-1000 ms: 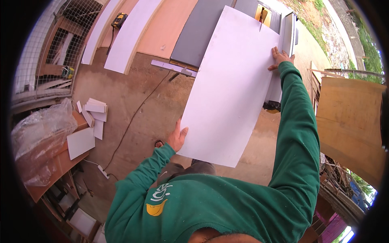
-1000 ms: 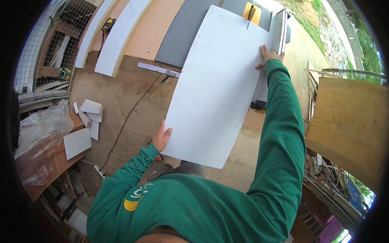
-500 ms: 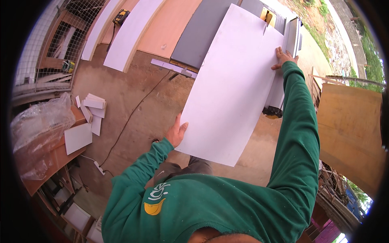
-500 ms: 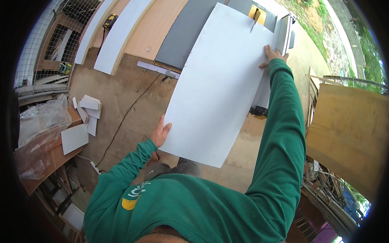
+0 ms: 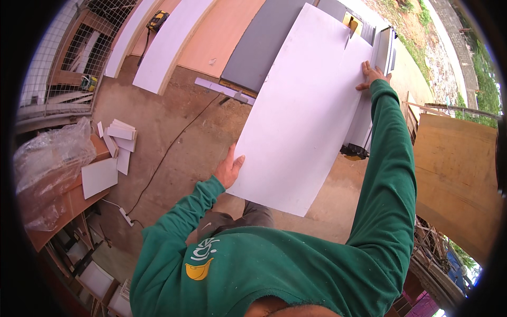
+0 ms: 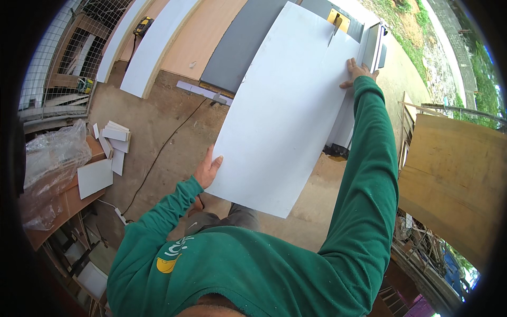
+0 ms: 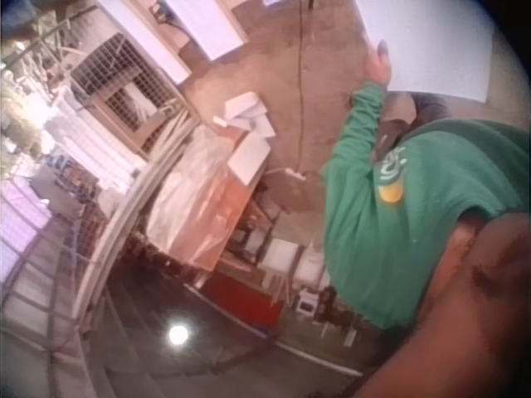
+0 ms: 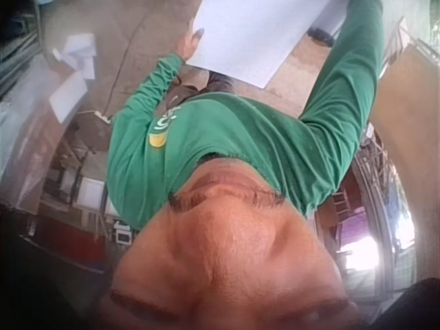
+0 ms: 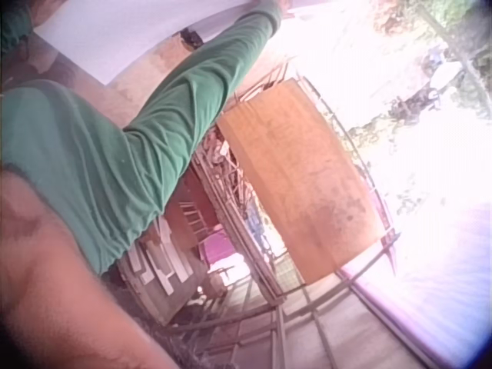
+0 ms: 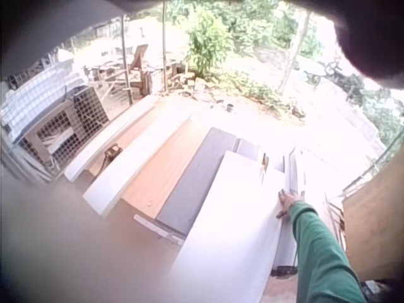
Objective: The person uses a table saw to cut several white rectangular boards into smaller pieces. They position each board against the fence, push it through the spinning blade, and then move the cut pieces to a nearby stack.
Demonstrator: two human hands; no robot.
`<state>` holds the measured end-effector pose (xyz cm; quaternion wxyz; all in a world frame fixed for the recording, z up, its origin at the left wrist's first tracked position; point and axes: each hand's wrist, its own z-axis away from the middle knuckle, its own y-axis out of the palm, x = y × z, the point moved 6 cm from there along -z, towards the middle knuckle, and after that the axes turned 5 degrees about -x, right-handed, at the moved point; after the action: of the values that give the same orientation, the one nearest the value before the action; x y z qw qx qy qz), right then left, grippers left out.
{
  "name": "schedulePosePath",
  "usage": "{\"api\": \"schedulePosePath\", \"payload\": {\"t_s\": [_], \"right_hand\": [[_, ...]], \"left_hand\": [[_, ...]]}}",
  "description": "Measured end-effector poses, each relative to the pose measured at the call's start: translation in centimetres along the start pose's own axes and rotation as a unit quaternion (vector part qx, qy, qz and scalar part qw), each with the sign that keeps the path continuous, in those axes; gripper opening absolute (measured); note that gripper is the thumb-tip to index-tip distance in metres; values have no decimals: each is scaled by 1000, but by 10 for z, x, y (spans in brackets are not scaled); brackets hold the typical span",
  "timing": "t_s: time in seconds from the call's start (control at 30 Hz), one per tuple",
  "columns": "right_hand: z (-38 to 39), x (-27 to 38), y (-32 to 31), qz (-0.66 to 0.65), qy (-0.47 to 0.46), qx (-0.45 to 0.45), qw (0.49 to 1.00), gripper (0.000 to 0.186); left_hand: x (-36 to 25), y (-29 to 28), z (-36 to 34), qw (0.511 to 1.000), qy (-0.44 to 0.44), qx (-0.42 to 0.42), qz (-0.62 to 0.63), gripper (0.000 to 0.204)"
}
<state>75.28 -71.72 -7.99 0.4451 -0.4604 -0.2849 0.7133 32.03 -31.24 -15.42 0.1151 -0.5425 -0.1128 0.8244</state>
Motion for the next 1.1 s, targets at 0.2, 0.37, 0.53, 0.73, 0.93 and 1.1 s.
{"api": "schedulePosePath", "payload": {"t_s": [0.2,0.37,0.53,0.73,0.93,1.1], "right_hand": [[-2,1,-11,-6,7,9,1000,125],[-9,-1,-14,-11,13,7,1000,125],[-20,-5,-14,-11,15,7,1000,126],[-30,-7,-15,-12,6,8,1000,128],[-44,-14,-13,22,2,13,1000,124],[-55,-20,-15,23,3,16,1000,124]], "left_hand": [[-6,0,-9,1000,2,-2,-4,63],[-11,0,-18,1000,13,-6,-4,62],[-21,0,-25,1000,20,-10,7,61],[-28,-1,-32,1000,-12,-2,0,60],[-32,1,-41,1000,25,-15,4,59],[-35,5,-56,1000,6,-9,8,60]]}}
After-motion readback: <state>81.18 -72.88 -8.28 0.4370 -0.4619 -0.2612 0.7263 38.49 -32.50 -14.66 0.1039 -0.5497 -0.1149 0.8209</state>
